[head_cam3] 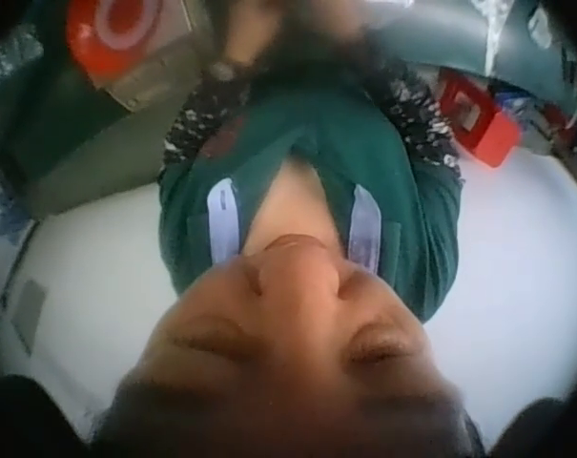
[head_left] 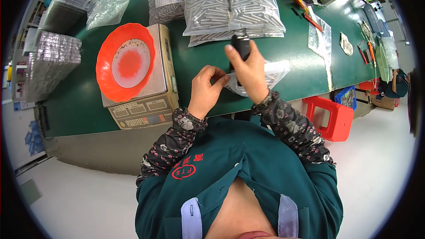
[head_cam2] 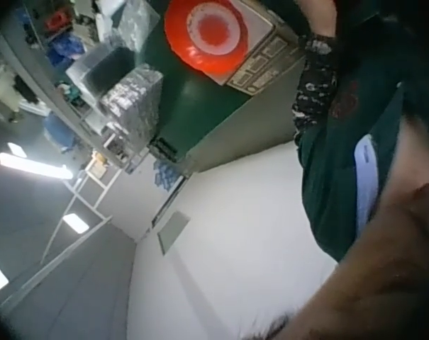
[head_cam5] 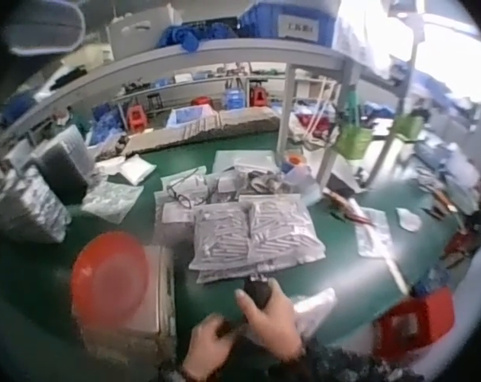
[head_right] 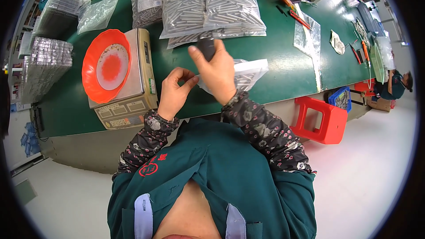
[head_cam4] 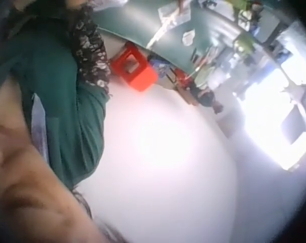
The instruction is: Weighing metal components on a digital scale and sealing them in plastic bags using a stapler.
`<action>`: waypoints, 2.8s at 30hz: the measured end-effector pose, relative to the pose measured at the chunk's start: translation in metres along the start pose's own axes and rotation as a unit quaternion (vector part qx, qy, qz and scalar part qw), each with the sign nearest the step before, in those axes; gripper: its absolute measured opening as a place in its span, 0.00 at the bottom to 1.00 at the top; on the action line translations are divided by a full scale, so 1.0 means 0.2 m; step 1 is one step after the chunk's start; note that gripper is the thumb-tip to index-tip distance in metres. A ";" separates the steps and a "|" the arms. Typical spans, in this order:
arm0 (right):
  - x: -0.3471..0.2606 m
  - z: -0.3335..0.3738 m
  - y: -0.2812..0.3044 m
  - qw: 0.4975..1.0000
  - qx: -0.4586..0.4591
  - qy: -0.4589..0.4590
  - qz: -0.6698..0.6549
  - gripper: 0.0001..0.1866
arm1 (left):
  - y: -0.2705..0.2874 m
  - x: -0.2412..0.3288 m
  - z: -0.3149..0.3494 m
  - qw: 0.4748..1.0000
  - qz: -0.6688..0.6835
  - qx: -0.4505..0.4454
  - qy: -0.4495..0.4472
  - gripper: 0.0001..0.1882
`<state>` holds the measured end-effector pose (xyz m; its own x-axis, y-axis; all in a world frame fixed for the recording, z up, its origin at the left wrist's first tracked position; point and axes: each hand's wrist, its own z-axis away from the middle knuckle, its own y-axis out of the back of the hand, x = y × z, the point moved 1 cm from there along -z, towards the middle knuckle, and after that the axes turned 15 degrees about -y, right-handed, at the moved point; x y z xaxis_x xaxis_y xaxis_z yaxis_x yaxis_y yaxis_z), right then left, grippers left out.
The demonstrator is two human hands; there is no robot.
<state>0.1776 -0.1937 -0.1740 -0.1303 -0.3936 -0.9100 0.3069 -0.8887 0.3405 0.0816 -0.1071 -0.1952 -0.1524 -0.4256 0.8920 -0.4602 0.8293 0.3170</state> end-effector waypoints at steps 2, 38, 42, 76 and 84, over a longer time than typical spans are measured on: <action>0.00 0.04 -0.04 1.000 -0.015 -0.011 0.009 0.24 | 0.00 0.00 0.01 1.000 -0.015 -0.001 -0.002 0.06; -0.01 -0.10 0.76 0.821 -0.478 -0.206 -0.234 0.18 | -0.40 0.49 -0.25 0.755 -0.305 -0.139 -0.564 0.16; 0.07 -0.23 0.95 0.810 -0.513 -0.189 -0.211 0.16 | -0.65 0.55 -0.35 0.751 -0.269 -0.176 -0.577 0.14; -0.14 -0.53 1.52 0.862 -0.498 -0.069 -0.067 0.25 | -0.49 0.48 -0.29 0.662 0.669 0.336 0.020 0.23; -0.52 -1.00 1.82 0.904 -0.393 0.093 -0.140 0.21 | -0.55 0.55 -0.13 0.690 0.501 0.521 -0.040 0.18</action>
<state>0.4921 -0.4296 -0.0033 -0.1675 -0.0685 -0.9835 0.8709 -0.4778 -0.1150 0.1381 -0.2368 -0.1239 -0.8787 0.1193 0.4622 -0.4622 0.0297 -0.8863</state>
